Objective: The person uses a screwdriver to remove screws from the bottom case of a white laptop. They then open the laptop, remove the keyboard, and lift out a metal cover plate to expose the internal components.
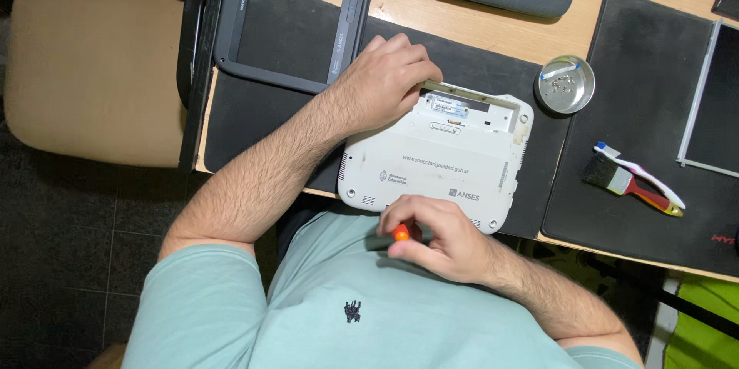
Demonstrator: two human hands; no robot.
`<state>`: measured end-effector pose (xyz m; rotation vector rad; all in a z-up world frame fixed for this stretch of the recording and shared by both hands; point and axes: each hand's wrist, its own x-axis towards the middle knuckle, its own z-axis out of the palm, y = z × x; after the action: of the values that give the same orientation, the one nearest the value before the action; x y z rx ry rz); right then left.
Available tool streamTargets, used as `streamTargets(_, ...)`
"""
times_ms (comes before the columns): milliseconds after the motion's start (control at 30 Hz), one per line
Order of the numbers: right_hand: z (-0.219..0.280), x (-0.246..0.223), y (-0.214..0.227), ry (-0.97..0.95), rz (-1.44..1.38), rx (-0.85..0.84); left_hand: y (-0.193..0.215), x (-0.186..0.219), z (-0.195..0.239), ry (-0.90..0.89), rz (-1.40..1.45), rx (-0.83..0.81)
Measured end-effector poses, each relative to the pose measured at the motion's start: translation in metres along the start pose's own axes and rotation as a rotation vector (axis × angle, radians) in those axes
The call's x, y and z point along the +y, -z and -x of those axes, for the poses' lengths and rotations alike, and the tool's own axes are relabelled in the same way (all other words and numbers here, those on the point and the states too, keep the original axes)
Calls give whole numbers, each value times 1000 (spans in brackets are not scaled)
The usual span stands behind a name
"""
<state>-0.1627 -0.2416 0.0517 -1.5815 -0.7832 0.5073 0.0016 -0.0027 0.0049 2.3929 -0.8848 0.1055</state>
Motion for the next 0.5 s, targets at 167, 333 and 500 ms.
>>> streamTargets(167, -7, -18, 3, 3, 20, -39, 1, 1, 0, 4, 11, -6)
streamTargets(333, 6, 5, 0, -52, -93, -18, 2, 1, 0, 3, 9, -2)
streamTargets(500, -13, -30, 3, 34, 51, -30, -2, -1, 0, -4, -5, 5)
